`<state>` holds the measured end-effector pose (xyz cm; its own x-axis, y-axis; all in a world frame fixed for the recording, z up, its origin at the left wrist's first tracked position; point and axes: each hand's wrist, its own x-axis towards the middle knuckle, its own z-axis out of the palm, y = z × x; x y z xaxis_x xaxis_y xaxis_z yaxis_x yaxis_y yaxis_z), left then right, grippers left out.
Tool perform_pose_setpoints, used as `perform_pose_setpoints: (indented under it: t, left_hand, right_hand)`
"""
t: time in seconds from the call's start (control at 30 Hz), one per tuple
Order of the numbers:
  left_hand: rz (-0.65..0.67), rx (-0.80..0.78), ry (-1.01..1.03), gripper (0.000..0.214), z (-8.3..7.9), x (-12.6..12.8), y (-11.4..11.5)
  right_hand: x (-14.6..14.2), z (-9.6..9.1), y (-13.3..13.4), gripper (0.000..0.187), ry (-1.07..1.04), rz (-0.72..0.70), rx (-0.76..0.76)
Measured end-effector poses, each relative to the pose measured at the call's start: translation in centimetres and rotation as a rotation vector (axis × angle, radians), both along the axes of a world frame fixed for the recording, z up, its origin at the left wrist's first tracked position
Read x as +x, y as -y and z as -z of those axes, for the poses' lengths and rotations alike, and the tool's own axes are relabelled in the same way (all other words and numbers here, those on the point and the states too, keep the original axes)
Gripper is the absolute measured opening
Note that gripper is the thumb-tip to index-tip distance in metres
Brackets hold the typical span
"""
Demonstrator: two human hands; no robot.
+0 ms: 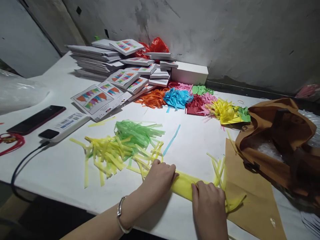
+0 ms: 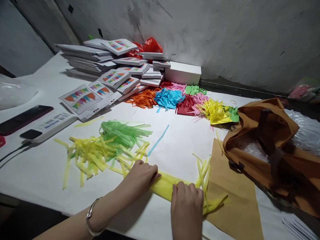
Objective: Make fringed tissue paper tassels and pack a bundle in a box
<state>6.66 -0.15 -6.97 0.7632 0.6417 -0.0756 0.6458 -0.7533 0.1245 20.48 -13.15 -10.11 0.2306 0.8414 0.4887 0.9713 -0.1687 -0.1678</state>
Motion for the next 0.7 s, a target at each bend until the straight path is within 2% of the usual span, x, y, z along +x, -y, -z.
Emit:
perform_pose_setpoints:
  t: [0.27, 0.37, 0.43, 0.57, 0.63, 0.7]
  left_hand:
    - [-0.046, -0.013, 0.004, 0.027, 0.2, 0.2, 0.3]
    - [-0.040, -0.014, 0.026, 0.026, 0.5, 0.3, 0.3]
    - [-0.036, -0.015, 0.030, 0.026, 0.7, 0.3, 0.3]
    - [-0.043, -0.021, 0.043, 0.027, 0.8, 0.2, 0.2]
    - [-0.061, 0.017, 0.100, 0.021, 0.4, -0.3, 0.1]
    - [-0.026, 0.078, 0.226, 0.008, -0.1, -1.0, 0.1]
  right_hand:
    - [0.3, -0.4, -0.4, 0.033, 0.084, 0.079, -0.089]
    - [0.2, -1.1, -0.1, 0.021, 0.102, 0.101, 0.014]
    - [0.1, -1.3, 0.3, 0.015, 0.084, -0.005, 0.112]
    - [-0.6, -0.5, 1.1, 0.020, -0.012, -0.398, 0.139]
    - [-1.0, 0.1, 1.1, 0.028, -0.014, -0.437, 0.152]
    - [-1.2, 0.5, 1.0, 0.028, 0.000, -0.407, 0.173]
